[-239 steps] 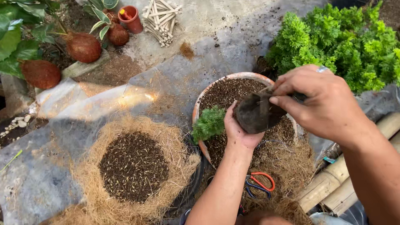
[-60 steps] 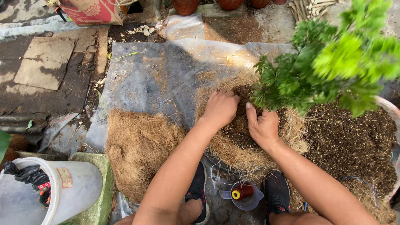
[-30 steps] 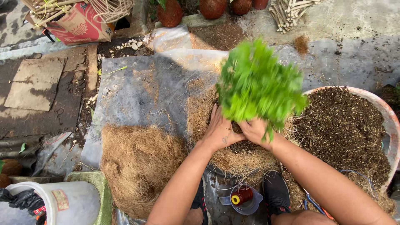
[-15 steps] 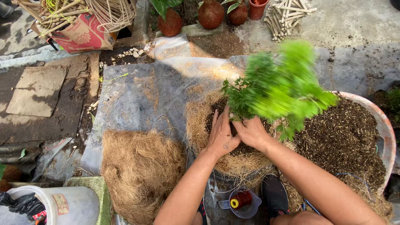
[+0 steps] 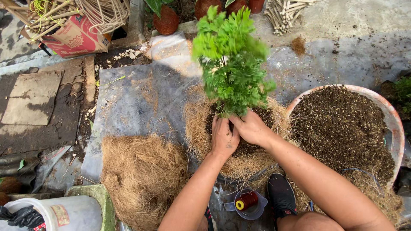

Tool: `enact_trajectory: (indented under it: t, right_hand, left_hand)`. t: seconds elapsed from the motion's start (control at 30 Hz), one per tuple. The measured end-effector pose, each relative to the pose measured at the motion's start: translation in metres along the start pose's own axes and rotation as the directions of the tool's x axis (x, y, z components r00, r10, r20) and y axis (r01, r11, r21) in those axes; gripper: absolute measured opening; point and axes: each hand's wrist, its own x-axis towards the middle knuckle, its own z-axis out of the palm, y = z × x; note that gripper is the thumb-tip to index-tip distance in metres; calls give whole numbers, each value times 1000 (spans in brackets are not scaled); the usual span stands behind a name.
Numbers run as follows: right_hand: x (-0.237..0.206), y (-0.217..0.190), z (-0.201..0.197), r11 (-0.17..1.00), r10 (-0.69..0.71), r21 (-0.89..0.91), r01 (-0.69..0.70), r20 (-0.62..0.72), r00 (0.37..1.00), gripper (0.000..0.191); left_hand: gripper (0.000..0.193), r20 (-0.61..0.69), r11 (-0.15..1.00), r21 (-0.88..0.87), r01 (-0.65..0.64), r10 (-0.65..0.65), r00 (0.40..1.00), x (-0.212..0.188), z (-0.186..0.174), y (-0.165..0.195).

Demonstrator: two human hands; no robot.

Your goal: The person sits on the ground and lines a round planter with coconut fiber, pressing and shaping the fiber against the inside. They then scoop soil from a large bowl into the lined planter, set a green plant into the soil, and press more soil around the plant by hand.

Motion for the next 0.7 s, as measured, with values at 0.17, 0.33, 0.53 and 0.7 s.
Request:
enact_trajectory:
  t: [0.17, 0.33, 0.53, 0.7]
  right_hand:
    - [-1, -7, -7, 999, 25, 44, -28, 70, 997, 41]
    - [-13, -3, -21, 997, -82, 16, 82, 41, 996, 45]
    - [-23, 12, -46, 944, -83, 315, 103, -79, 993, 56]
    - [-49, 10, -34, 958, -281, -115, 263, -190, 941, 55]
  left_hand:
    - [31, -97, 998, -25, -49, 46, 994, -4, 4, -2]
    - [28, -152, 999, -6, -33, 31, 988, -4, 6, 0]
    - [32, -82, 999, 43, 6, -2, 997, -7, 6, -4]
    - [32, -53, 993, 66, 94, -90, 995, -8, 2, -4]
